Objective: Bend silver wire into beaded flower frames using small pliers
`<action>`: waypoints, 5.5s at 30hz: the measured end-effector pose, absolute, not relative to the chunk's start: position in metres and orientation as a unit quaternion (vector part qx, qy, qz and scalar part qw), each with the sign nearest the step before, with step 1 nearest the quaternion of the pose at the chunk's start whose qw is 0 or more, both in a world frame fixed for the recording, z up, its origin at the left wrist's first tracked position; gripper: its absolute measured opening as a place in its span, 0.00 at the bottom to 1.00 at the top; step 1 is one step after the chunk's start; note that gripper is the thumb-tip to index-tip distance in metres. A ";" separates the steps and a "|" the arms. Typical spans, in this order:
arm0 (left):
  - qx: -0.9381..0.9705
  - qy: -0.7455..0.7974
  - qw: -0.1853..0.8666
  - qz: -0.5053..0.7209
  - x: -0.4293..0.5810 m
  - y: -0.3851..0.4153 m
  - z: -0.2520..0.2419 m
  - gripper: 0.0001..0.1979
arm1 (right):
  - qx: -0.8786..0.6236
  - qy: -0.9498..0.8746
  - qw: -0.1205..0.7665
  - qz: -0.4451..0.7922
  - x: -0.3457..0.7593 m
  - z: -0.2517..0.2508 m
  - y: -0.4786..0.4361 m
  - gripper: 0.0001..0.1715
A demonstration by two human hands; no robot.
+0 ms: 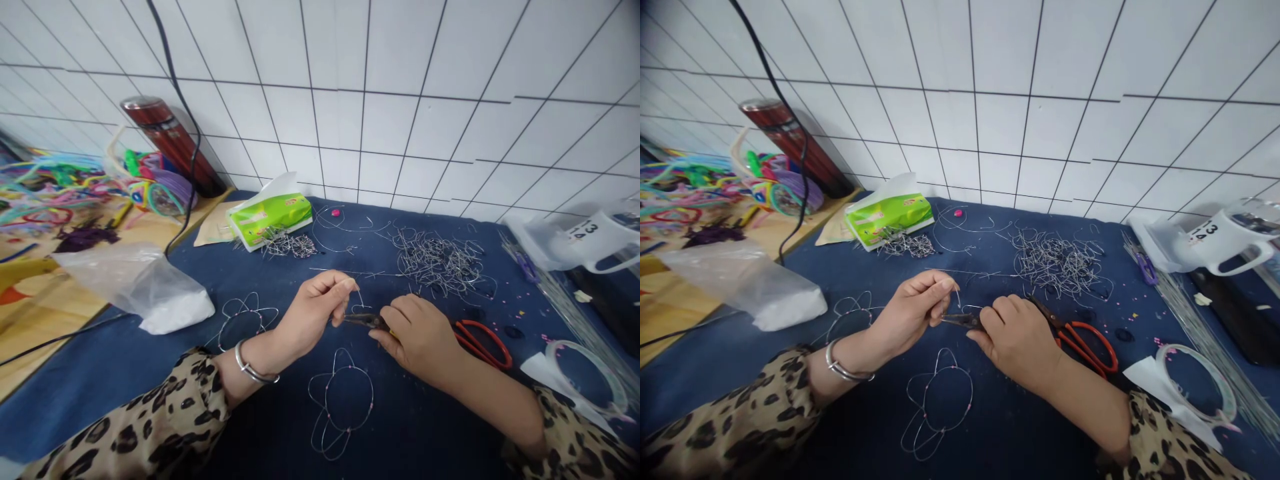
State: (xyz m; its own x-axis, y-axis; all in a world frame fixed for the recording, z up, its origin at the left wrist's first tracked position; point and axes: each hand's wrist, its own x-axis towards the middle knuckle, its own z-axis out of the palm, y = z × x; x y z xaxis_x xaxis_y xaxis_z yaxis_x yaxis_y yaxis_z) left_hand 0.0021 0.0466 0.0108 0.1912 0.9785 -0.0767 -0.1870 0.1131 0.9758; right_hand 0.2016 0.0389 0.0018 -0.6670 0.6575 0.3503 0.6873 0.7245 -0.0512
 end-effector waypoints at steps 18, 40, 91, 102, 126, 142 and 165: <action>0.399 0.417 0.686 0.443 0.004 0.046 0.014 0.09 | -0.326 -0.924 0.143 -0.138 0.208 0.001 0.039 0.15; 0.526 0.423 0.576 0.461 0.000 0.047 0.004 0.10 | -0.388 -0.909 0.125 0.092 0.201 0.008 0.034 0.20; 0.544 0.454 0.549 0.443 -0.010 0.060 0.000 0.11 | -0.407 -0.897 0.167 -0.040 0.210 -0.003 0.049 0.19; 0.532 0.449 0.552 0.459 -0.007 0.056 -0.004 0.11 | -0.409 -0.896 0.167 -0.038 0.208 -0.006 0.046 0.20; 0.568 0.459 0.540 0.418 -0.009 0.065 -0.016 0.10 | -0.424 -0.898 0.117 -0.014 0.209 -0.005 0.045 0.21; 0.657 0.445 0.495 0.354 -0.006 0.051 -0.010 0.09 | -0.450 -0.892 -0.028 -0.007 0.230 0.009 0.002 0.13; 0.821 0.364 0.342 0.276 -0.002 0.029 -0.010 0.08 | -0.438 -0.888 -0.085 0.111 0.222 0.027 -0.021 0.13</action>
State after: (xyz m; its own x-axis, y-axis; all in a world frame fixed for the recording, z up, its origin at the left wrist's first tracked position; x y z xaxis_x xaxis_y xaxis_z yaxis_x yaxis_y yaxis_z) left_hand -0.0016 0.0285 -0.0103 0.5828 0.7864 0.2047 0.4090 -0.5016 0.7623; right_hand 0.2219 -0.0209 0.0269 -0.6024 0.7585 -0.2485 0.7963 0.5923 -0.1227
